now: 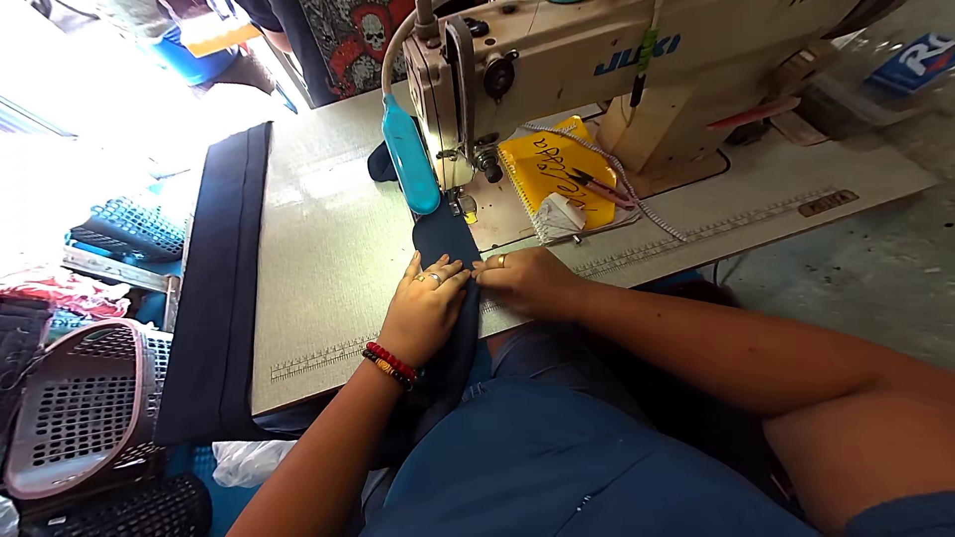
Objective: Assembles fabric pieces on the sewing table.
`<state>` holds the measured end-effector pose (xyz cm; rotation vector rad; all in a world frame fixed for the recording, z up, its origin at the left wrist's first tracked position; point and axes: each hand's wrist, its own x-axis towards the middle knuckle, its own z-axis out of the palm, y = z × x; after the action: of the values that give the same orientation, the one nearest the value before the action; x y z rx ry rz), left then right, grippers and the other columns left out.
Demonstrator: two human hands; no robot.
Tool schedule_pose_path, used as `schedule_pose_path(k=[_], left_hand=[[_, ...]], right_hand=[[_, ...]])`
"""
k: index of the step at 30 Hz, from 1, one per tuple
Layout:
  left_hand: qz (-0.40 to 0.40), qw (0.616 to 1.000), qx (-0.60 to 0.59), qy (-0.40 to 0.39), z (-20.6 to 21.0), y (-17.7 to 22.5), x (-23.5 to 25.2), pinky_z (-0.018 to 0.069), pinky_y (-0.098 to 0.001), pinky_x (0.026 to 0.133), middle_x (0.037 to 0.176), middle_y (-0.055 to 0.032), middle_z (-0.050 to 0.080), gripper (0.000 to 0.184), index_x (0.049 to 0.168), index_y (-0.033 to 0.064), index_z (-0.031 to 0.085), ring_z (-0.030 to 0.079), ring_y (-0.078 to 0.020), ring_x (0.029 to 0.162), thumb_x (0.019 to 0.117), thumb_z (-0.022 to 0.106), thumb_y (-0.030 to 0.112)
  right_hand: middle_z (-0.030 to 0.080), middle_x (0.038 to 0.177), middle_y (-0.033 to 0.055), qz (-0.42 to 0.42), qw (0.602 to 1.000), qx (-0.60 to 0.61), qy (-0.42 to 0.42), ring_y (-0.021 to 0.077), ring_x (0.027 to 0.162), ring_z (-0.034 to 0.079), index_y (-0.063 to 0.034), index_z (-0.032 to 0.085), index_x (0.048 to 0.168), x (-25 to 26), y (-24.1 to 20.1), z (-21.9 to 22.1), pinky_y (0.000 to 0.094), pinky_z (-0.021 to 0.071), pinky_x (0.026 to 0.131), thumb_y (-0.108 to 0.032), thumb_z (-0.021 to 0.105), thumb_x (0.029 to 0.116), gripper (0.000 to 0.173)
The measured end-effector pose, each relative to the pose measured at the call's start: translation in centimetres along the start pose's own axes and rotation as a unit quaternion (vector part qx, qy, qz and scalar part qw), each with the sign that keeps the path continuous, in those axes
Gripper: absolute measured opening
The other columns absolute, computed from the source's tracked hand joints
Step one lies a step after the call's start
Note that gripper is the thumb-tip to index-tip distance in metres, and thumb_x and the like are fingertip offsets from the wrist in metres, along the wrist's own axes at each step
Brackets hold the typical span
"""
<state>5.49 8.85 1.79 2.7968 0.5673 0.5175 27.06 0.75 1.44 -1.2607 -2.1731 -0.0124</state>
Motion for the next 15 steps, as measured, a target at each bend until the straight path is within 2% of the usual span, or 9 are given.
schedule_pose_path(k=[2, 6, 9, 12, 13, 14, 15], left_hand=[[-0.021, 1.0, -0.015, 0.007, 0.0, 0.0, -0.2, 0.0295, -0.0618, 0.12, 0.135, -0.0118, 0.068, 0.033, 0.125, 0.0064, 0.073, 0.056, -0.0307, 0.136, 0.1038, 0.051, 0.02], [-0.091, 0.993, -0.075, 0.018, -0.2, 0.7, -0.4, 0.0309, -0.0598, 0.12, 0.131, -0.0127, 0.068, 0.035, 0.11, 0.0027, 0.074, 0.054, -0.0309, 0.138, 0.1049, 0.048, 0.026], [-0.159, 0.981, -0.114, 0.002, -0.3, 1.5, -0.7, 0.03, -0.0534, 0.122, 0.139, -0.0124, 0.063, 0.032, 0.105, 0.0025, 0.071, 0.047, -0.0288, 0.144, 0.1015, 0.057, 0.03], [-0.187, 0.973, -0.138, -0.009, -0.3, 2.2, -1.1, 0.0287, -0.0546, 0.122, 0.143, -0.0127, 0.059, 0.029, 0.094, 0.0033, 0.071, 0.042, -0.0296, 0.146, 0.0953, 0.067, 0.032], [-0.195, 0.968, -0.157, -0.011, -0.6, 2.4, -1.3, 0.0314, -0.0541, 0.12, 0.141, -0.0118, 0.06, 0.027, 0.09, 0.0041, 0.07, 0.044, -0.0282, 0.144, 0.0945, 0.069, 0.031], [-0.207, 0.961, -0.184, -0.011, -1.0, 2.8, -1.7, 0.0389, -0.0506, 0.114, 0.136, -0.0094, 0.061, 0.025, 0.09, 0.0056, 0.07, 0.05, -0.0245, 0.136, 0.0945, 0.069, 0.03], [-0.223, 0.95, -0.22, -0.009, -1.6, 3.1, -2.2, 0.0472, -0.045, 0.103, 0.127, -0.0058, 0.063, 0.022, 0.091, 0.0073, 0.07, 0.057, -0.019, 0.123, 0.0954, 0.069, 0.029]], right_hand=[[0.077, 0.1, 0.0125, 0.007, 1.0, -0.005, 0.006, 0.0259, 0.094, 0.076, -0.0071, 0.078, 0.096, 0.4, 0.7, 0.4, 0.0415, 0.0614, 0.076, -0.008, 0.057, 0.0934, 0.021], [0.077, 0.106, 0.0153, 0.018, 1.0, -0.004, 0.007, 0.03, 0.099, 0.076, -0.0041, 0.076, 0.099, 1.7, 2.3, 1.2, 0.0457, 0.0609, 0.079, -0.004, 0.055, 0.0947, 0.022], [0.076, 0.11, 0.016, 0.064, 0.998, -0.01, 0.0, 0.0309, 0.106, 0.074, -0.0045, 0.076, 0.102, 2.7, 2.5, 1.7, 0.0473, 0.0602, 0.086, -0.003, 0.053, 0.0966, 0.024], [0.075, 0.113, 0.017, 0.116, 0.993, -0.036, -0.004, 0.0314, 0.109, 0.073, -0.0044, 0.076, 0.105, 3.6, 2.1, 2.0, 0.0483, 0.0596, 0.088, -0.002, 0.052, 0.0981, 0.025], [0.074, 0.117, 0.017, 0.127, 0.991, -0.045, -0.005, 0.0314, 0.114, 0.072, -0.0039, 0.075, 0.107, 3.7, 2.0, 2.1, 0.0475, 0.0586, 0.092, -0.001, 0.051, 0.0988, 0.026], [0.073, 0.122, 0.0167, 0.137, 0.99, -0.044, -0.002, 0.0311, 0.119, 0.069, -0.0035, 0.075, 0.111, 3.7, 1.9, 2.2, 0.0465, 0.0565, 0.097, -0.002, 0.05, 0.0997, 0.027], [0.071, 0.128, 0.0164, 0.152, 0.988, -0.026, 0.003, 0.0312, 0.125, 0.066, -0.0032, 0.074, 0.115, 3.3, 1.7, 2.1, 0.0458, 0.0526, 0.105, -0.003, 0.05, 0.1007, 0.028]])
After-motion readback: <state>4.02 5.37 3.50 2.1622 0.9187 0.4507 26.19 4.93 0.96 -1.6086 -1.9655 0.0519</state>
